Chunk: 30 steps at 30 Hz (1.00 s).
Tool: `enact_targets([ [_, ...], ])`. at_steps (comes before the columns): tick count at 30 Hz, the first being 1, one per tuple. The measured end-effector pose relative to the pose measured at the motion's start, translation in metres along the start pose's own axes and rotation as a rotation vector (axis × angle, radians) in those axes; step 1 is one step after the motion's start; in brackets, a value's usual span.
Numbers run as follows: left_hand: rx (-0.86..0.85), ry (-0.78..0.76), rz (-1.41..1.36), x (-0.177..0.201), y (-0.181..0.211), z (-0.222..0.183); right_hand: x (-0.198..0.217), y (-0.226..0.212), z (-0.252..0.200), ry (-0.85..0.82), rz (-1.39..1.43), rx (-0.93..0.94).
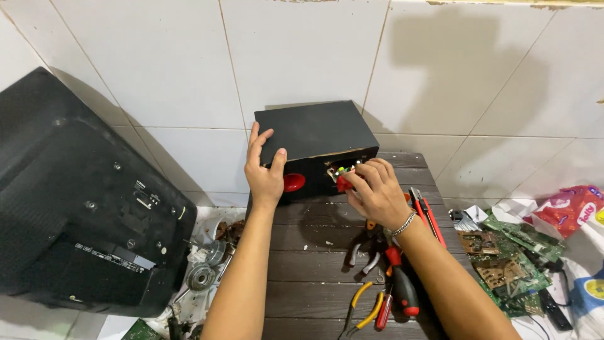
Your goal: Assembling and repairing a speaker box by soldering wires to circuit boards and installing components into the housing.
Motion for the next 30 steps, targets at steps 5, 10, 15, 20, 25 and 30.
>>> enact_targets([
  [5,-0.002,0.006,-0.012,0.001,0.001,-0.001,0.005,-0.009,0.003,0.054,-0.069,0.067],
  [10,-0.012,0.006,-0.008,0.001,-0.004,-0.001,0.008,-0.019,0.007,0.048,-0.113,0.035],
  [15,-0.020,0.000,0.001,0.002,-0.003,0.000,0.018,-0.048,0.009,-0.192,0.089,0.068],
  [20,-0.020,0.008,0.000,-0.001,-0.004,0.000,0.004,-0.032,-0.026,-0.129,0.233,-0.117],
  [25,-0.029,0.008,0.013,-0.002,-0.015,0.000,0.015,-0.023,-0.003,-0.002,0.309,-0.634],
  [30,-0.051,0.013,0.015,-0.004,-0.018,-0.001,-0.014,-0.010,-0.029,-0.171,0.701,-1.349],
])
Point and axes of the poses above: each hand's wrist, its own z-axis towards the middle knuckle, its own x-axis out of the back of the hand, y = z × x, the point moved 2 cm from there along z, towards the middle knuckle, and after that the axes turned 2 degrees about -x, right-handed, at the moved point
